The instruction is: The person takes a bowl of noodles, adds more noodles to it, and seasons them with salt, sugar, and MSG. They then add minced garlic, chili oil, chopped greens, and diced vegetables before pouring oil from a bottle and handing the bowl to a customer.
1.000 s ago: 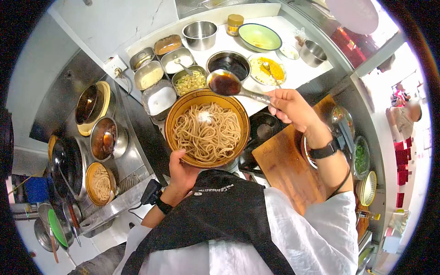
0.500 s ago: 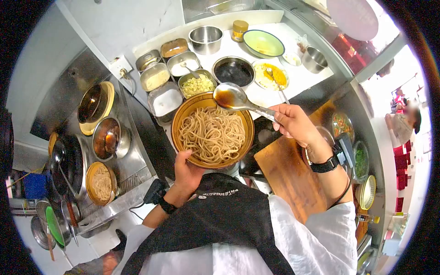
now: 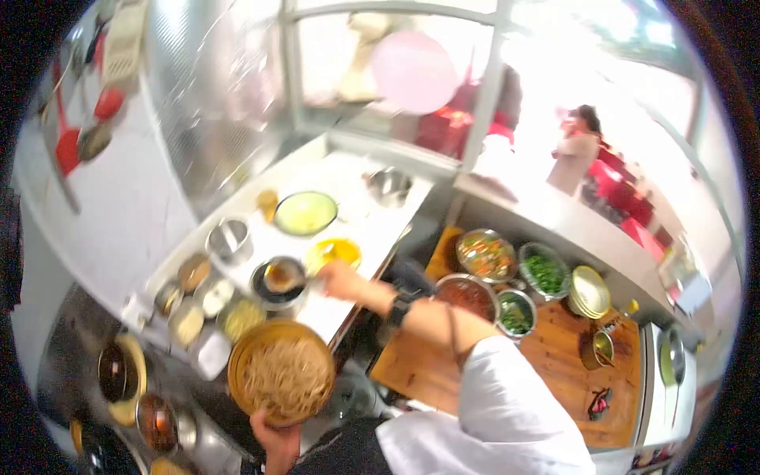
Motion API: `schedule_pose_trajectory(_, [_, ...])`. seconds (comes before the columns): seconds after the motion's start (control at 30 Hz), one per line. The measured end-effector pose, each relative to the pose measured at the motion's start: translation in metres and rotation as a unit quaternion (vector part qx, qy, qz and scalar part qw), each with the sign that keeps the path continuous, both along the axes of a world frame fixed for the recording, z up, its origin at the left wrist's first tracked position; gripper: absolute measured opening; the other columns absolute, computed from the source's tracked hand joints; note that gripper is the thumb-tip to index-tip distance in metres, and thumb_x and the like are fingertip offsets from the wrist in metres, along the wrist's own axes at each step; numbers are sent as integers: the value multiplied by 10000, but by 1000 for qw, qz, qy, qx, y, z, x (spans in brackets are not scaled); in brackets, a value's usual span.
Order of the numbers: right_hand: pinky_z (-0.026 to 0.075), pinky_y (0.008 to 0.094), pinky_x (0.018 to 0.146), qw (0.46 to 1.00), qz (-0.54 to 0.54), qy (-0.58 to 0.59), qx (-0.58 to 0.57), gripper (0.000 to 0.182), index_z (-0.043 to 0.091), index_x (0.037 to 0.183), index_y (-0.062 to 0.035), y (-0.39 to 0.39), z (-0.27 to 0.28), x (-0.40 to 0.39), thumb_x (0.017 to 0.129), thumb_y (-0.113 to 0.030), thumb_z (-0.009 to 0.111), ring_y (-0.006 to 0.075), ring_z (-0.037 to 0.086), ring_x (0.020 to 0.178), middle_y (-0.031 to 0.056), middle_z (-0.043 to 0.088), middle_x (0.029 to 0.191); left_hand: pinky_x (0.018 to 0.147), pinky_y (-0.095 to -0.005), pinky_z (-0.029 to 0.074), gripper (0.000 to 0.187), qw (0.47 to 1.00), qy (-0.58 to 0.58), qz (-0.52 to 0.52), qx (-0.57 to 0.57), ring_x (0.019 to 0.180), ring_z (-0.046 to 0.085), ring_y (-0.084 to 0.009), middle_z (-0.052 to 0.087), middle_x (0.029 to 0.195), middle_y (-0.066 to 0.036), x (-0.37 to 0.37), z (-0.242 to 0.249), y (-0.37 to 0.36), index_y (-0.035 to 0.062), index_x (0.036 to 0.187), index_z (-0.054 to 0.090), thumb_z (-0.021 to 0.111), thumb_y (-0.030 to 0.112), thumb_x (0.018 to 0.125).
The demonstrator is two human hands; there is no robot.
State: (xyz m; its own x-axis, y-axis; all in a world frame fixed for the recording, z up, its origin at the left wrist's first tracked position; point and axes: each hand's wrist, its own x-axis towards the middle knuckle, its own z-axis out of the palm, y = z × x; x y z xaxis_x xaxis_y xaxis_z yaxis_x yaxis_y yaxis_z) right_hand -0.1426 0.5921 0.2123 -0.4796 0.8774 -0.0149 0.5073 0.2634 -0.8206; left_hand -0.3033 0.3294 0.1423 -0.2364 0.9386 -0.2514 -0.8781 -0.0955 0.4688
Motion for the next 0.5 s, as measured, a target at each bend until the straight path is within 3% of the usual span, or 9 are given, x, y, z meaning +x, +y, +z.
schedule_pose_trajectory(0.03, [471,353,705,994,32,-70,74,271,592,946,10,4,2,-1,705,-30,472,272,612,724,193,610,742,928,-488,357,648,1000,13,-6,-20,1143,403,-290,395,1248,-109,4,4,2,102,1291,277,459,304,702])
schedule_pose_trajectory(0.07, [458,383,715,999,1,-49,23,269,591,936,11,6,-4,-4,702,-51,473,315,600,746,210,601,759,900,-513,376,653,998,31,-2,-51,1131,408,-294,386,1240,-106,4,9,-3,129,1294,261,462,348,712])
schedule_pose_trajectory(0.1, [469,364,666,984,35,-110,135,287,564,1008,-13,12,-10,-5,746,-70,462,266,607,710,162,614,729,900,-513,376,653,998,38,-6,-47,1131,408,-294,386,1240,-106,1,6,-4,129,1294,261,462,348,712])
schedule_pose_trajectory(0.17, [466,374,671,976,42,-131,167,281,570,1002,-25,19,-14,-15,741,-76,476,287,601,716,163,610,728,859,-424,415,516,992,42,39,-114,1048,471,-280,488,1134,-114,-5,4,-3,35,1193,406,494,297,756])
schedule_pose_trajectory(0.23, [459,393,677,960,42,-158,228,264,584,973,-41,22,-20,-21,722,-82,512,324,587,730,173,601,733,866,-417,413,496,995,29,27,-96,1047,472,-267,484,1135,-107,-5,10,-3,43,1196,401,498,262,761])
schedule_pose_trajectory(0.3, [458,393,677,966,44,-144,210,252,587,955,-36,20,-23,-25,719,-81,512,323,587,729,173,601,731,873,-410,411,479,996,17,14,-88,1047,474,-255,481,1137,-99,-3,12,-5,51,1199,396,502,226,766])
schedule_pose_trajectory(0.37, [459,390,675,968,51,-115,215,214,591,913,-31,20,-25,-29,728,-97,506,312,592,715,158,607,720,882,-512,380,640,997,41,-6,-58,1122,405,-290,384,1227,-106,1,3,-1,135,1289,263,458,360,722])
schedule_pose_trajectory(0.5, [470,357,664,990,41,-104,91,202,581,890,-32,12,-8,-22,792,-179,483,273,603,731,141,608,714,895,-491,368,641,998,46,-12,-39,1126,398,-288,377,1235,-104,-4,-12,1,141,1292,261,459,369,726])
